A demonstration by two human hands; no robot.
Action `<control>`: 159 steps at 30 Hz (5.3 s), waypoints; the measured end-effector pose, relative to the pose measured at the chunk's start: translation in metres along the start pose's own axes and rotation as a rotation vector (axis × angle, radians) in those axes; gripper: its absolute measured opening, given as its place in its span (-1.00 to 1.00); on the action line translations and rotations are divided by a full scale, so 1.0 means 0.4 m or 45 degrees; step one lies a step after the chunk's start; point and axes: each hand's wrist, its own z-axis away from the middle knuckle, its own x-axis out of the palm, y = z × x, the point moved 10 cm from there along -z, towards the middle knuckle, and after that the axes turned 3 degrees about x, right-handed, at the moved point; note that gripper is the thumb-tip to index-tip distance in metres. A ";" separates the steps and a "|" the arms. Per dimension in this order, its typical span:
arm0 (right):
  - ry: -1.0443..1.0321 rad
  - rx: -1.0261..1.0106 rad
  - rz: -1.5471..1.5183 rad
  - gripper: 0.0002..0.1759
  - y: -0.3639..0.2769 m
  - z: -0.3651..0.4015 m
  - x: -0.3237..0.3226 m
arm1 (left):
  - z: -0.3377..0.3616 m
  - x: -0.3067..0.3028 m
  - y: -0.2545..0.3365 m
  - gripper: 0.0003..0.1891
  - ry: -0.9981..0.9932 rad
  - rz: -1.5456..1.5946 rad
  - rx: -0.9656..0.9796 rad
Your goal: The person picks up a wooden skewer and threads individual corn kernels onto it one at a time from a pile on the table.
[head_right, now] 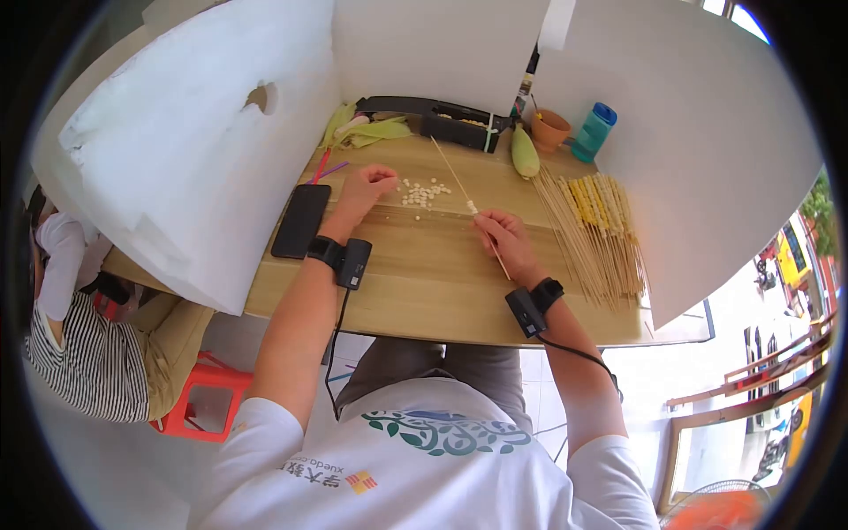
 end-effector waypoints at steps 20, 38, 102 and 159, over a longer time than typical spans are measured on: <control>0.000 0.038 0.097 -0.79 -0.005 0.001 0.006 | -0.003 -0.005 -0.005 -0.85 0.142 0.015 -0.104; 0.206 0.212 -0.101 -0.82 0.033 0.011 -0.043 | 0.003 0.031 -0.022 -0.88 0.348 0.196 -0.151; -0.040 0.409 0.031 -0.83 0.056 -0.020 -0.023 | 0.201 -0.222 0.206 -0.20 0.571 -1.408 -0.269; -0.016 0.448 -0.014 -0.85 0.052 -0.019 -0.030 | 0.129 -0.092 0.182 -0.75 0.091 -1.040 -0.180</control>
